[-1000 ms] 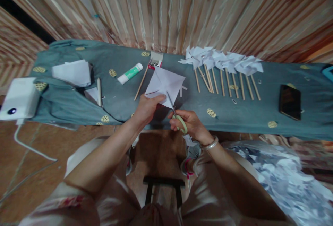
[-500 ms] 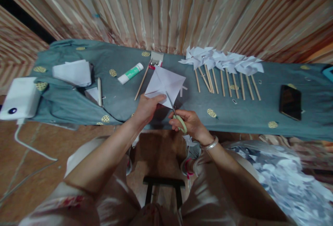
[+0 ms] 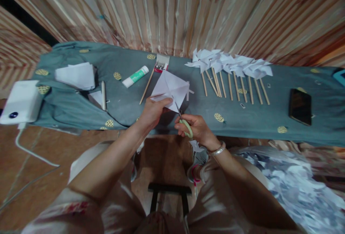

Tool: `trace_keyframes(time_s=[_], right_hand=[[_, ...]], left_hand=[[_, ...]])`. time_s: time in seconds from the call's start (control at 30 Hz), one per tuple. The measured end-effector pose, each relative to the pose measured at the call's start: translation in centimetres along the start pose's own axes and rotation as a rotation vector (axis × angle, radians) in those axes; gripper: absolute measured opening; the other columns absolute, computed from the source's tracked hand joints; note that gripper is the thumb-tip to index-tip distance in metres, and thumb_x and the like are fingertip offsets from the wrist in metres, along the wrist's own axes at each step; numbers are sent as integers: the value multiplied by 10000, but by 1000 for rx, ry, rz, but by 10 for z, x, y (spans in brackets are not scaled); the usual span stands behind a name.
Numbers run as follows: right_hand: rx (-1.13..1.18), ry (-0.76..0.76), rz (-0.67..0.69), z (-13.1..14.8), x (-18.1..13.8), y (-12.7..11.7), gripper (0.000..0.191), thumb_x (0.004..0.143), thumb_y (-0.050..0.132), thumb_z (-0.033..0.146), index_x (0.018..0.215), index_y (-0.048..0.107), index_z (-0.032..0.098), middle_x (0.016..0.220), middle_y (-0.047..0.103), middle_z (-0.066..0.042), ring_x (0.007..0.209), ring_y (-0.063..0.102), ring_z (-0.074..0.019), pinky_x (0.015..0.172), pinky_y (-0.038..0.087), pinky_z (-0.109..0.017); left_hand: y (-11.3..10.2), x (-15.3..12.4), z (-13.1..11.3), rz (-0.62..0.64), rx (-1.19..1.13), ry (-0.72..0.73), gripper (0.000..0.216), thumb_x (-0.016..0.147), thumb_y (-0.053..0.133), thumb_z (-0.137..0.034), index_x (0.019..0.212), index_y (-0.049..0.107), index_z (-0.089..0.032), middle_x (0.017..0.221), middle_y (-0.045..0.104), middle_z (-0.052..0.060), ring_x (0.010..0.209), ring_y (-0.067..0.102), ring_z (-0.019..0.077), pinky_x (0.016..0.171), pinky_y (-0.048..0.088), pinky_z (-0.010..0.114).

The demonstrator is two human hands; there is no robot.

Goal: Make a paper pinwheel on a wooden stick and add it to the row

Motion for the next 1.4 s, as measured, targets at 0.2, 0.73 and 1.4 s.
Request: trace_keyframes(time_s=[0.2,0.73,1.4], right_hand=[[-182,-36,6,-8,-5,-8,464,635,809,547,862,658,170,553,593,59,472,535,-92,467,407,-215],[-1537,-6,-497,47,-21,-68,333,907,537,211,1214,550,81,857,747,-153,804,721,-270,658,452,-303],[-1581,-36,-517,53,5,-56,359,954,524,241,1265,578,68,955,752,-196,860,733,-284,713,498,-330]], left_hand=[[-3,7,-3,-29,0,-4,306,490,780,-235,772,687,-162,775,715,14,695,644,168,618,530,270],[-13,29,3,69,349,40,451,505,830,-260,914,672,-158,670,670,-11,575,622,162,524,536,276],[-129,53,-78,-363,975,534,463,735,700,-277,1174,648,-139,1268,587,180,1212,541,333,1019,442,436]])
Point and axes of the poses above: each hand's wrist, its own x-axis towards the middle knuckle, its own y-axis out of the palm, z = x × y, the point moved 6 cm from there along x, towards the middle knuckle
